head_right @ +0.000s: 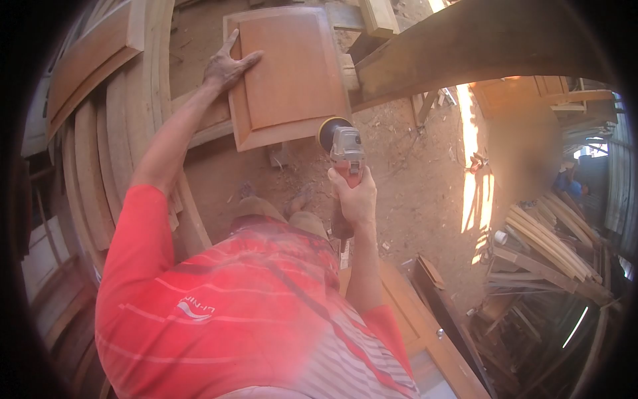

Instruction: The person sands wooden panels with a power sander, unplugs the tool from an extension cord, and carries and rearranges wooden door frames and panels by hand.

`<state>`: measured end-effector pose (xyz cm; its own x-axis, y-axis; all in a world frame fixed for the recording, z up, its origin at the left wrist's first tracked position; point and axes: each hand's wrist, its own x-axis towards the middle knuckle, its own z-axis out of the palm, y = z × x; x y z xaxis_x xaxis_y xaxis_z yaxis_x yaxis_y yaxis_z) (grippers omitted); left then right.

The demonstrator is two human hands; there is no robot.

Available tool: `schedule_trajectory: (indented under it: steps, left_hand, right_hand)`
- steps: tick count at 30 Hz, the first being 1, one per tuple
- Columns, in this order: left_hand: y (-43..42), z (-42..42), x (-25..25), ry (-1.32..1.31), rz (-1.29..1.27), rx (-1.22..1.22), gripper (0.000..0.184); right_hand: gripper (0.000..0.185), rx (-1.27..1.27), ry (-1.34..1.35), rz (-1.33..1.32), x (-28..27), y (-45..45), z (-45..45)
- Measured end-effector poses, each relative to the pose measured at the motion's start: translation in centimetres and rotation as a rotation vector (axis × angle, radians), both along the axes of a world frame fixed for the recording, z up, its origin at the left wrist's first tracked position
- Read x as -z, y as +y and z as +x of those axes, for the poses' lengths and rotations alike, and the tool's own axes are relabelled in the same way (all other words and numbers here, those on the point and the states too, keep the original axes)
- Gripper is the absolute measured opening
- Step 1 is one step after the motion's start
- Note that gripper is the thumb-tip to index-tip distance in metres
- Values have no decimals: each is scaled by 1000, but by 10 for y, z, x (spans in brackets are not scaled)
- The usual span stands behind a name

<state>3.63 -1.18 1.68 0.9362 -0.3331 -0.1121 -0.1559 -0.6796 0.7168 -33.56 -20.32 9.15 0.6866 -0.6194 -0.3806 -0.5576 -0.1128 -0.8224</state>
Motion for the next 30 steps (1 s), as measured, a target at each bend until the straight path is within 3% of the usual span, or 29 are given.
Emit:
schedule_trajectory:
  steps: [3, 5, 7, 10, 13, 15, 16, 20, 25, 30]
  left_hand:
    - [0, 5, 6, -25, -15, 1, 114]
    - [-1, 6, 9, -23, -21, 6, 114]
    - [0, 5, 7, -29, -2, 6, 113]
    - [2, 5, 6, 12, -35, 18, 113]
    - [0, 4, 8, -35, -36, -12, 117]
    - [0, 4, 7, -41, -14, -17, 117]
    - [0, 4, 5, -48, 15, -19, 117]
    - [-2, 7, 12, -59, -15, -22, 116]
    - [-1, 7, 14, -55, -49, -26, 116]
    - [1, 6, 14, -51, -28, -28, 116]
  right_hand:
    - [52, 23, -80, -12, -6, 2, 7]
    - [34, -107, 18, -53, -12, 22, 9]
    - [40, -120, 37, 18, -5, 33, 8]
    - [51, -189, -47, -129, -5, 32, 6]
    - [43, -30, -18, -19, -13, -1, -3]
    - [35, 94, -155, 89, -11, -19, -5]
    - [29, 93, -150, 30, -8, -22, -8]
    - [38, 83, -164, 126, -8, 8, -7]
    - [59, -202, 13, -3, -14, 53, 8]
    - [52, -130, 66, -88, -11, 34, 4]
